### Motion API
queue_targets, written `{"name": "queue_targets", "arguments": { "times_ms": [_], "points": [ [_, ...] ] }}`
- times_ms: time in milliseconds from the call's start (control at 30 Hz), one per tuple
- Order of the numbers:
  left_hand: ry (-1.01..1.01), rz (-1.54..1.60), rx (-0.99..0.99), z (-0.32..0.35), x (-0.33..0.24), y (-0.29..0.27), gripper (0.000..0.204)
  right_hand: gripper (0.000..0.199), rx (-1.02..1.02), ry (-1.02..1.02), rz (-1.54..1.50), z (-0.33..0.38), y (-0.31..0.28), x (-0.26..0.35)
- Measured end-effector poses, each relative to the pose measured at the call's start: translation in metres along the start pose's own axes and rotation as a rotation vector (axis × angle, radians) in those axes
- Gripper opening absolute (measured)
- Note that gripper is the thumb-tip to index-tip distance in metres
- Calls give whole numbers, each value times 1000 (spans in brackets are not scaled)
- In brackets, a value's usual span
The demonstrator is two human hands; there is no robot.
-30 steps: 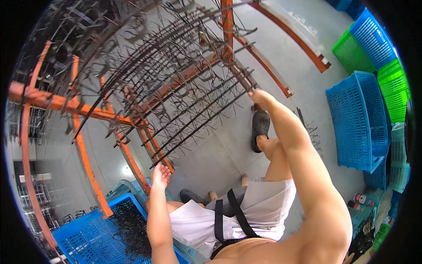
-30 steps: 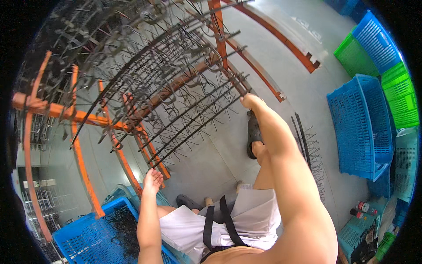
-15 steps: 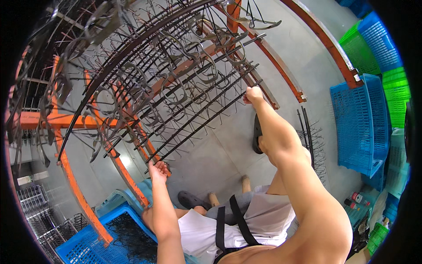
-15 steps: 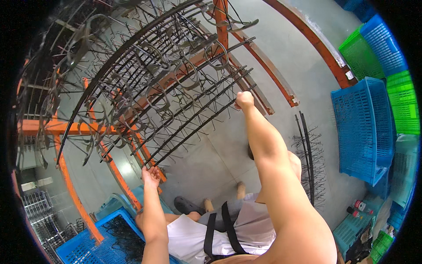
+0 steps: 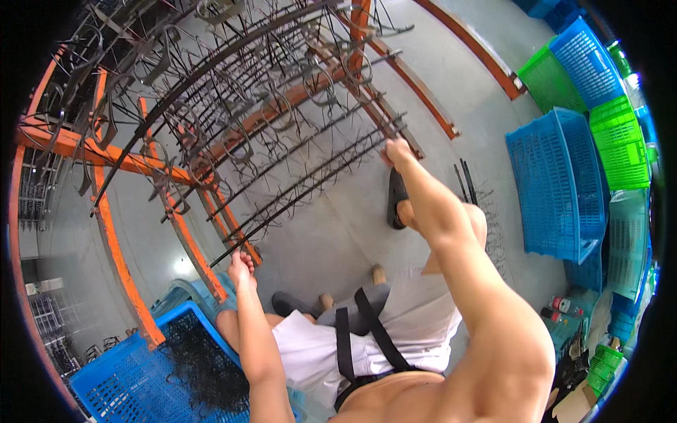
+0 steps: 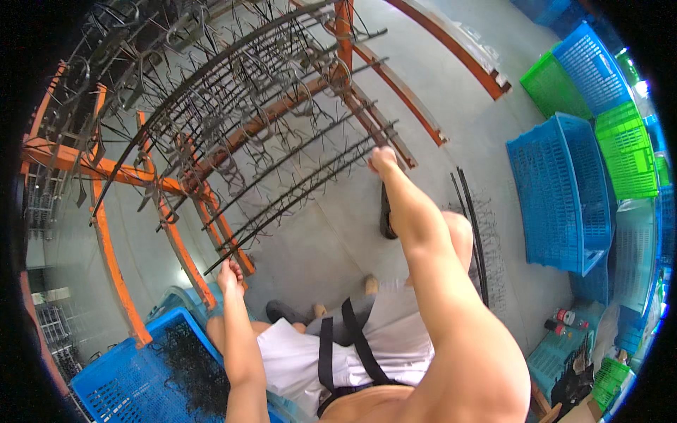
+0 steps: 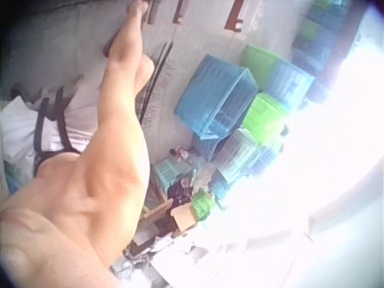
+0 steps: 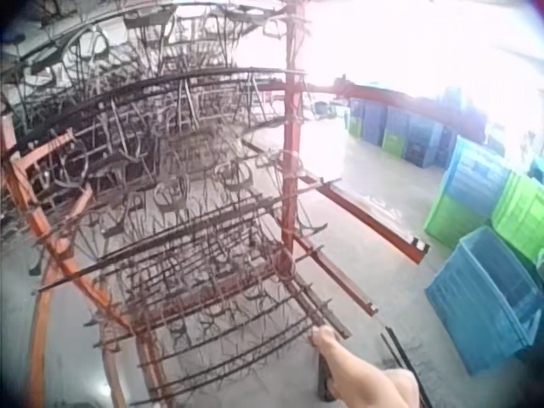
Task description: The person repeatedly picks small black plastic clips from a blue basket and attaches them to metal hooks on a multi-tiered orange rack. The person works continuously, moving along the rack to fill available slots.
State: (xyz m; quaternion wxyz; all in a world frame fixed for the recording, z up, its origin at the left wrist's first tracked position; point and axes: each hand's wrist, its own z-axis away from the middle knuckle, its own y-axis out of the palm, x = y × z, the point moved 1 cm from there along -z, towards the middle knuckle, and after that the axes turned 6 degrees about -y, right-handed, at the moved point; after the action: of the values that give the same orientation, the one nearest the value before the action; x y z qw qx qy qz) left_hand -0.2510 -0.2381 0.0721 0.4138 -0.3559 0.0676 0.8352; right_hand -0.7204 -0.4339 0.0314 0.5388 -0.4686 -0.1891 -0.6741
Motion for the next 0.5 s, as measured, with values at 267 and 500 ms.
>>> {"name": "queue_targets", "arguments": {
  "times_ms": [267, 500],
  "points": [
    [71, -179, -40, 33, -23, 22, 26, 26, -134, 164, -38, -22, -22, -10],
    [22, -165, -89, 26, -19, -11, 27, 33, -165, 170, 7, 17, -18, -12]
  ]
}}
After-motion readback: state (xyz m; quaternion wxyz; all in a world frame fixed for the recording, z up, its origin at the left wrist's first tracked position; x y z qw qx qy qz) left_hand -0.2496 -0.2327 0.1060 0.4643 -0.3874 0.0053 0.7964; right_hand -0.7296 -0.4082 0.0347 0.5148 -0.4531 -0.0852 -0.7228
